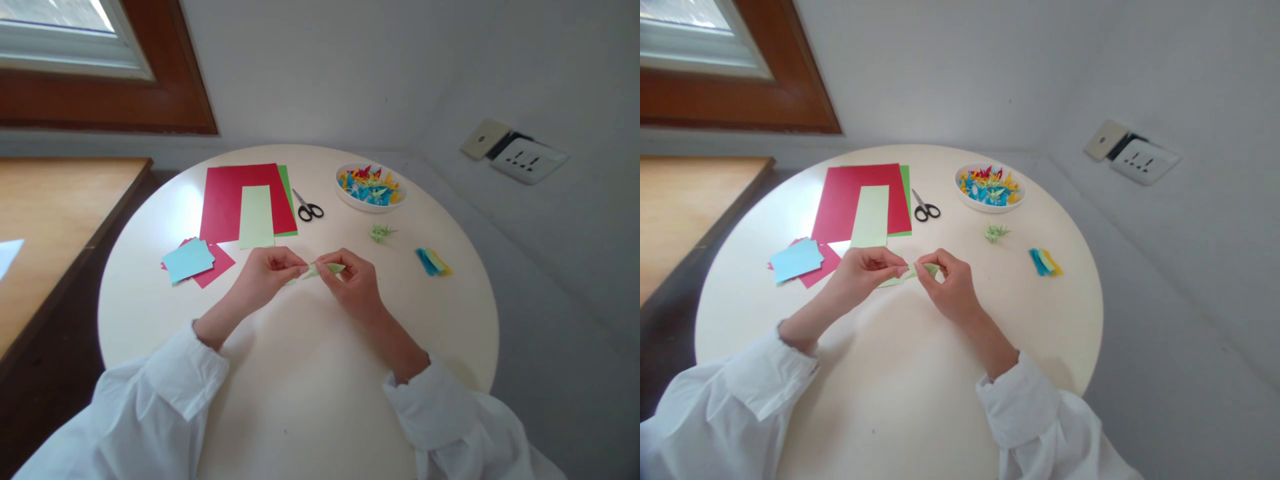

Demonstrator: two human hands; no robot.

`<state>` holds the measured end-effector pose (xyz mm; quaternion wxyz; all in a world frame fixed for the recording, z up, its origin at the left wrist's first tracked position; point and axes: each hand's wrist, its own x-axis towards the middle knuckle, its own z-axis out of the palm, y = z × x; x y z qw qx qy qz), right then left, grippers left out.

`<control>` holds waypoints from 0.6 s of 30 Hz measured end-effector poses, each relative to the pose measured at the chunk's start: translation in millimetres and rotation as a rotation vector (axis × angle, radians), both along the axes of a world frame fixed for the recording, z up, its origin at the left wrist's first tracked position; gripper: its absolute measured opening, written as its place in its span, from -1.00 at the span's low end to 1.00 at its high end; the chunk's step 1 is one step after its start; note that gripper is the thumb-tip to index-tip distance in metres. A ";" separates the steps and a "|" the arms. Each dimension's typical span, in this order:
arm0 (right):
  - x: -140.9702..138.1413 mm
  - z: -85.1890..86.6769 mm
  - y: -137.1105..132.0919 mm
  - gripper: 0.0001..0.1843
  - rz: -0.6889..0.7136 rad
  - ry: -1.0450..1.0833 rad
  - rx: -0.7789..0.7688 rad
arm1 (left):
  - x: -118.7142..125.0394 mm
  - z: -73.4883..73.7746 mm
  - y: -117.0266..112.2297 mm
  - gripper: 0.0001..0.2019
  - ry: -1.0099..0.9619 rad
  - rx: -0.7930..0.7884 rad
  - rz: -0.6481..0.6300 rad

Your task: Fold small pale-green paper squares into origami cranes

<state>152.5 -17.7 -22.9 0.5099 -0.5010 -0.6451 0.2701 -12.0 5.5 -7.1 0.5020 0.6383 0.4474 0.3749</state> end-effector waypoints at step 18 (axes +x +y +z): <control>0.4 -2.4 0.0 -0.90 0.074 -0.031 0.051 | -3.6 8.4 2.2 -0.87 -0.012 -0.230 -0.017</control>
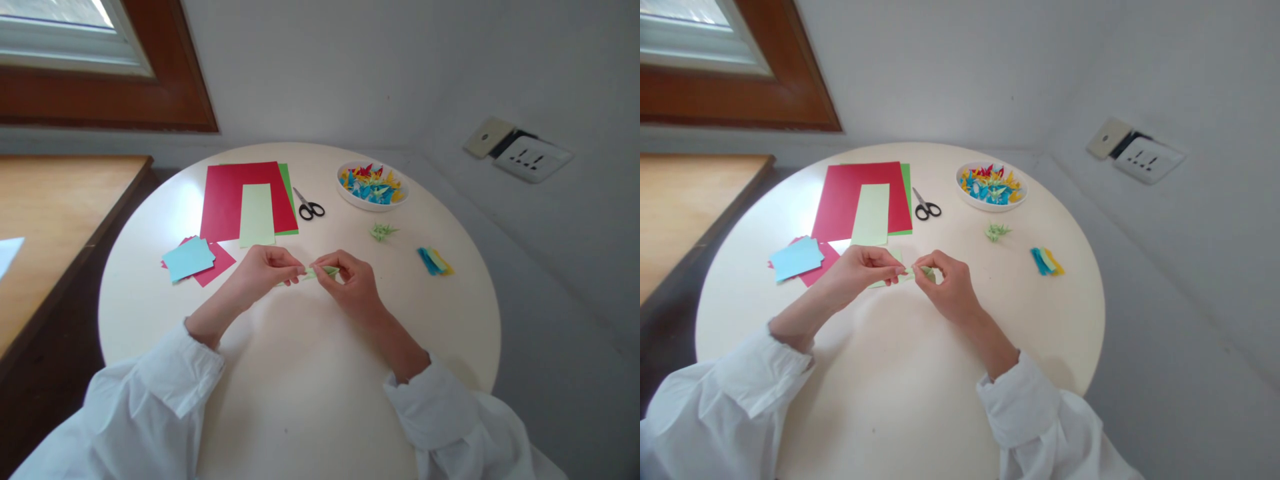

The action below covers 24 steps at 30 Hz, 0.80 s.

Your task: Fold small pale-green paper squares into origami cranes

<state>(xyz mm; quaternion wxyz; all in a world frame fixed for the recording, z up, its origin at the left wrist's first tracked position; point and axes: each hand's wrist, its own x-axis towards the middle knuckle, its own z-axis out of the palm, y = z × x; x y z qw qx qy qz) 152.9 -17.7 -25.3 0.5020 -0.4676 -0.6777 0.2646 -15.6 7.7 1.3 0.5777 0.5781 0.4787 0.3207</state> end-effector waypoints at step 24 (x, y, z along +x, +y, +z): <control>0.5 -3.4 0.3 -0.91 -0.006 -0.002 0.012 | -0.9 -7.5 2.8 -0.85 -0.102 0.008 -0.016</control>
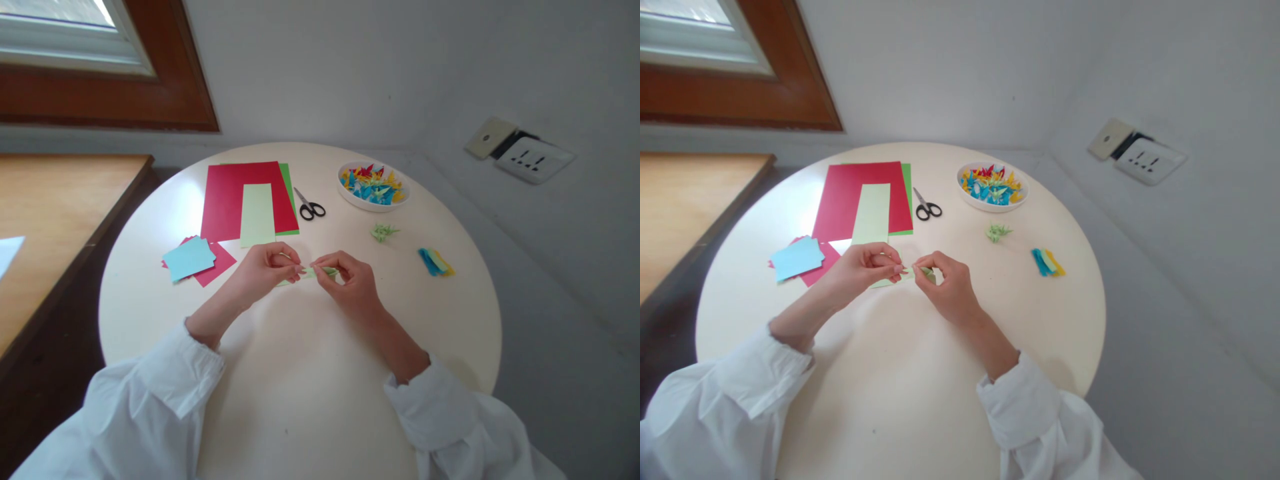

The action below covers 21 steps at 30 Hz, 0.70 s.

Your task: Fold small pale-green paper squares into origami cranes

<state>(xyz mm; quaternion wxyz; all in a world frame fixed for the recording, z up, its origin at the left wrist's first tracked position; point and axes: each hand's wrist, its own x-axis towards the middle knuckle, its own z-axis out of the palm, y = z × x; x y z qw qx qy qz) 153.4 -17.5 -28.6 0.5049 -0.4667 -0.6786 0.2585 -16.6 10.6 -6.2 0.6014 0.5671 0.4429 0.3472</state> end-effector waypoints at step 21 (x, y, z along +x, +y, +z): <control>-3.5 0.9 -1.1 -0.91 0.004 0.005 -0.003 | 4.8 -0.3 -4.9 -0.89 -0.015 -0.006 -0.042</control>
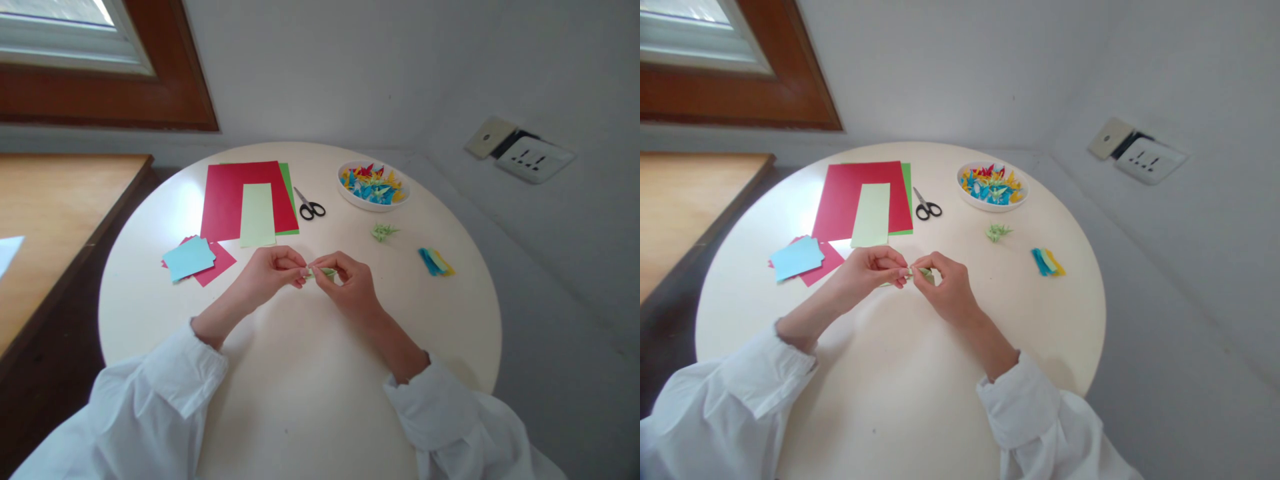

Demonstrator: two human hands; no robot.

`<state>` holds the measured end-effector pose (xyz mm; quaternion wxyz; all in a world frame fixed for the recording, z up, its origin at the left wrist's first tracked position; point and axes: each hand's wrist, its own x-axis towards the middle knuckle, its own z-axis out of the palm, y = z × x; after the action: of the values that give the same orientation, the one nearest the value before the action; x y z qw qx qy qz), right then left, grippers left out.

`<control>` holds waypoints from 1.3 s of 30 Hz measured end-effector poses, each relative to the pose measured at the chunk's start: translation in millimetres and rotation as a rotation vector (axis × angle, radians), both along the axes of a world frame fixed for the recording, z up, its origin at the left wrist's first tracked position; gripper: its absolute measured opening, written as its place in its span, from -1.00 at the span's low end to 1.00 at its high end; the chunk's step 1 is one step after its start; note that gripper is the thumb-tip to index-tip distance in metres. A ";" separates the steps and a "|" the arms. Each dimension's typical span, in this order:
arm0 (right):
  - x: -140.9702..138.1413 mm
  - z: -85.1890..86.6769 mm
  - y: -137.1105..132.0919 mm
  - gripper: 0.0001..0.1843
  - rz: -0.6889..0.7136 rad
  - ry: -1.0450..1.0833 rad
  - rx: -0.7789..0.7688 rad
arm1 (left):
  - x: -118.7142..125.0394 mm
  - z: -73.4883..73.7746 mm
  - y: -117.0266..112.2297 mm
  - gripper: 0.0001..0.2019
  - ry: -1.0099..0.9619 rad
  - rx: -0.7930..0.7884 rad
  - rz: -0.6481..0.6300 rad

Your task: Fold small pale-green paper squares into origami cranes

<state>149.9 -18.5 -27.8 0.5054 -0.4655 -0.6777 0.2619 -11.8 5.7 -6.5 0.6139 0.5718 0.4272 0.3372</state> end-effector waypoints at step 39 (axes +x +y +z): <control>-1.1 -4.3 1.1 -0.93 0.019 0.104 -0.034 | 5.9 -3.0 -4.0 -0.68 -0.184 -0.136 0.080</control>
<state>148.8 -17.5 -32.1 0.5293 -0.4534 -0.6504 0.3022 -5.9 1.8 -9.5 0.6739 0.4778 0.4136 0.3828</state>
